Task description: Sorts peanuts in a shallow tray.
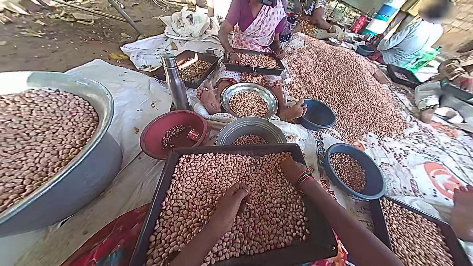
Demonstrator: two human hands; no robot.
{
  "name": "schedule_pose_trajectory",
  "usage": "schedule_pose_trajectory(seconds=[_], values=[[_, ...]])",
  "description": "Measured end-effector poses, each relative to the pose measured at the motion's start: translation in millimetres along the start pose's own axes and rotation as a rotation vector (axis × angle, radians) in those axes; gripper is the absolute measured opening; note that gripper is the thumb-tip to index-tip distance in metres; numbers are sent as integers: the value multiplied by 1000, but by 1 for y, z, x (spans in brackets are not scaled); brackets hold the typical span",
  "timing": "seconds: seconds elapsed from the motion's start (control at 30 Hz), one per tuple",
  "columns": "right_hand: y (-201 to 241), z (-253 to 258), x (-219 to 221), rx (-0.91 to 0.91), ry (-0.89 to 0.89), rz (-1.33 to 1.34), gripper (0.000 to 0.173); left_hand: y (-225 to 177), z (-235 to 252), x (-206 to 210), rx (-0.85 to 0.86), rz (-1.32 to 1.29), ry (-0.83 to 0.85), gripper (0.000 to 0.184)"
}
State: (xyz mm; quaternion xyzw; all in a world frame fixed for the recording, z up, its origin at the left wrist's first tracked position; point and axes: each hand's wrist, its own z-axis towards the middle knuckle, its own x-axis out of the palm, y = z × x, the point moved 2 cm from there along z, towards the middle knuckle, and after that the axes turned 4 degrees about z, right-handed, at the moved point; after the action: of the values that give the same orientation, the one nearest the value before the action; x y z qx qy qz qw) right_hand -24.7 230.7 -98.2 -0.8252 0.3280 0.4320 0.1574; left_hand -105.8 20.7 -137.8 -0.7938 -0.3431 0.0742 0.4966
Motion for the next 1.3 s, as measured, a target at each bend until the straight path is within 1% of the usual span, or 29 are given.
schedule_pose_trajectory(seconds=[0.1,0.23,0.33,0.37,0.47,0.5,0.53,0.57,0.63,0.67,0.77,0.8,0.93,1.0,1.03,1.1,1.13,1.17,1.23,1.3], values=[[12,1,4,19,6,-64,38,10,2,6,-55,-48,-21,17],[12,8,3,24,9,-112,39,14,5,4,-147,-95,-34,26],[10,11,-6,11,9,-21,37,16,5,1,-196,-125,-33,32],[13,5,-13,-48,-9,41,34,16,6,1,-221,-133,-23,35],[34,-37,-32,-406,-9,290,31,19,7,3,-314,-144,74,48],[41,-48,-37,-470,8,315,34,19,6,4,-336,-148,96,52],[43,-53,-43,-475,-20,326,36,19,6,5,-336,-150,112,54],[39,-53,-49,-426,-81,335,36,19,5,6,-321,-155,128,55],[20,-40,-53,-269,-205,343,33,21,4,5,-294,-164,161,51],[11,-30,-50,-194,-213,310,33,23,4,5,-292,-172,163,48],[-3,-5,-29,6,-49,96,36,21,3,4,-298,-160,129,39],[-4,0,-22,44,-15,42,36,20,3,5,-294,-153,117,37],[-1,10,-4,35,-34,-26,41,22,4,6,-261,-149,92,33],[2,13,-5,15,-38,-10,38,23,5,4,-248,-147,70,33],[0,12,-8,-20,-65,52,36,22,5,3,-242,-145,50,32],[-7,4,-14,-145,-173,236,35,23,6,0,-228,-144,5,29],[-9,-3,-16,-191,-184,277,34,22,5,0,-225,-141,-9,28],[-9,-9,-16,-212,-146,272,34,21,5,0,-223,-138,-15,26],[-5,-18,-6,-205,14,146,36,21,7,2,-212,-140,-1,22],[3,-18,12,-139,133,8,37,20,8,4,-228,-147,17,21]])
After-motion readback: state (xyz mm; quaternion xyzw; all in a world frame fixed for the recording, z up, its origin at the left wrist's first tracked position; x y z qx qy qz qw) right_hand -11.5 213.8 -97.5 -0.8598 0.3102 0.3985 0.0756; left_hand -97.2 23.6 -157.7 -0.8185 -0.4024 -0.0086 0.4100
